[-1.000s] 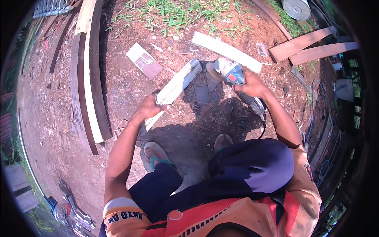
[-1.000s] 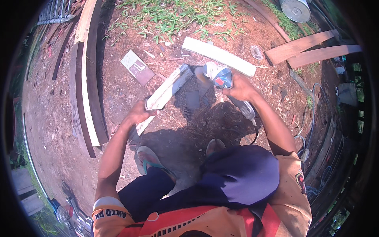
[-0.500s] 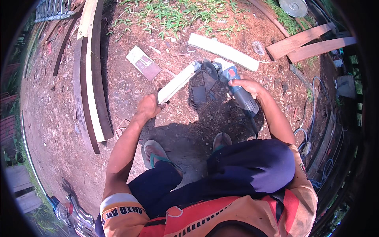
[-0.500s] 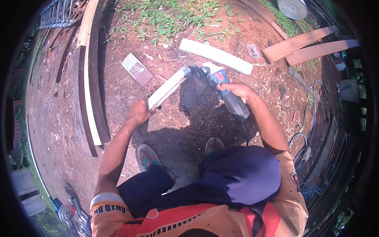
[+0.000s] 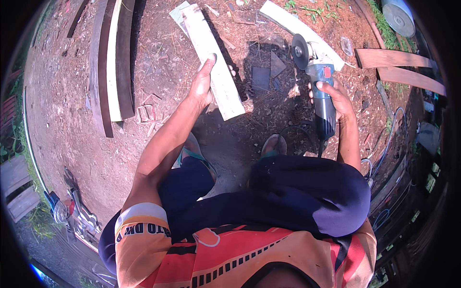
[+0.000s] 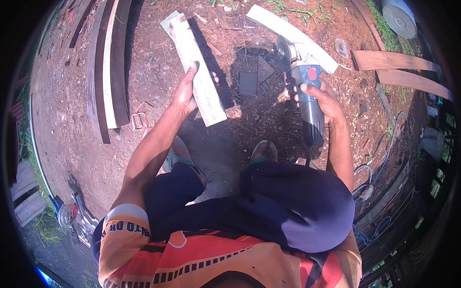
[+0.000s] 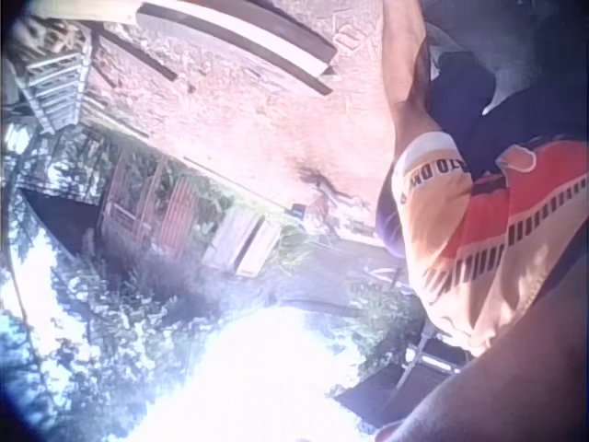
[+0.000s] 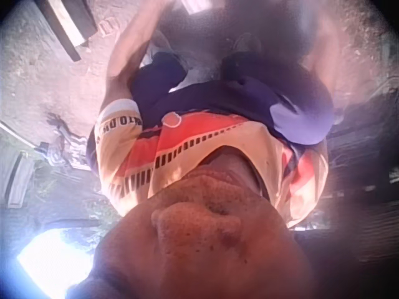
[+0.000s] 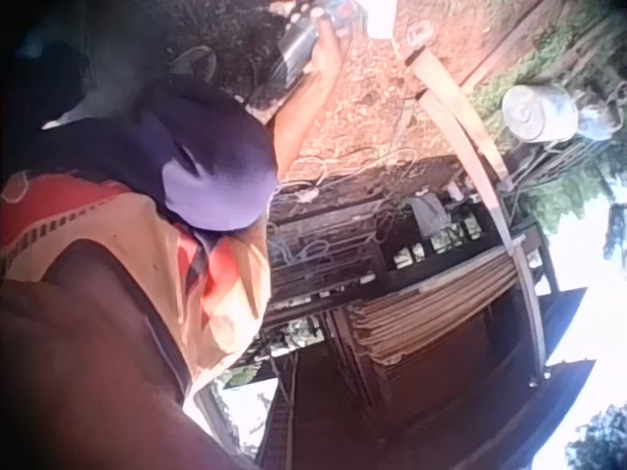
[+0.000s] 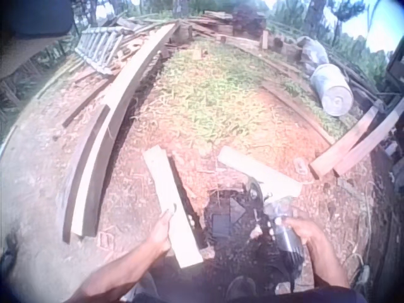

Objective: The person cuts a piece of wood with an angle grinder, then stands and uses a hammer to fit the cut piece into a wooden frame. They then use a nail gun to secure the wood in place.

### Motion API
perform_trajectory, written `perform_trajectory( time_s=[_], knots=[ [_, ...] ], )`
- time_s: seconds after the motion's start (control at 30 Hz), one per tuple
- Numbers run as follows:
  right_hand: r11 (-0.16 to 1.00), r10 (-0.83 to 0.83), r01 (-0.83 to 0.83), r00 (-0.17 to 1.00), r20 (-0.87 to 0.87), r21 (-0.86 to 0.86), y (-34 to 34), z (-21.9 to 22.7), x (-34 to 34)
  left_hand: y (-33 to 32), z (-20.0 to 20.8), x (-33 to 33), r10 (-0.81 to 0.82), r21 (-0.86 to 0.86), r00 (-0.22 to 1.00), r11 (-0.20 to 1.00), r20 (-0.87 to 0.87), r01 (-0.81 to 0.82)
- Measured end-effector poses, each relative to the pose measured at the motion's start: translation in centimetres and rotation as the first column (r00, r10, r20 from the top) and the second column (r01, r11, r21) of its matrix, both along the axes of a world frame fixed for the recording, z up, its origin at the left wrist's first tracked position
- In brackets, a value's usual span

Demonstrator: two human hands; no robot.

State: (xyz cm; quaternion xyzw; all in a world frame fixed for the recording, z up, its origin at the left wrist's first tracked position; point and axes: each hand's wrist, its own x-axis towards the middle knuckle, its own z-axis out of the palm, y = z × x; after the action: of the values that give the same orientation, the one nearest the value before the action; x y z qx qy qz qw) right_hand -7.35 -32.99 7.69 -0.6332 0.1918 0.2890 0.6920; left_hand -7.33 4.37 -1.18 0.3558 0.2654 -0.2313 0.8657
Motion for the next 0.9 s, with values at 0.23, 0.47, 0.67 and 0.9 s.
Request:
perform_trajectory(
  time_s=[0.23,0.47,0.67,0.9],
  knots=[
    [0.961,0.028,0.006,0.993,0.116,-0.275,-3.3,1.5,-2.7,-4.7,-1.5,2.6,0.018,0.134,0.987,0.991,-0.159,0.003],
    [0.665,0.274,0.023,0.922,0.272,-0.747,-3.4,0.1,-4.3,-4.2,2.8,1.6,-0.673,0.962,0.738,0.232,0.05,0.146],
    [0.279,0.607,-0.277,0.793,-0.055,-0.919,2.0,2.2,-0.4,2.2,4.4,6.5,-0.806,0.809,0.45,-0.529,-0.384,-0.256],
    [0.168,0.756,-0.329,0.648,-0.093,-0.929,7.0,1.8,5.3,3.5,1.9,7.3,-0.858,0.838,0.427,-0.439,-0.284,-0.324]
  ],
)
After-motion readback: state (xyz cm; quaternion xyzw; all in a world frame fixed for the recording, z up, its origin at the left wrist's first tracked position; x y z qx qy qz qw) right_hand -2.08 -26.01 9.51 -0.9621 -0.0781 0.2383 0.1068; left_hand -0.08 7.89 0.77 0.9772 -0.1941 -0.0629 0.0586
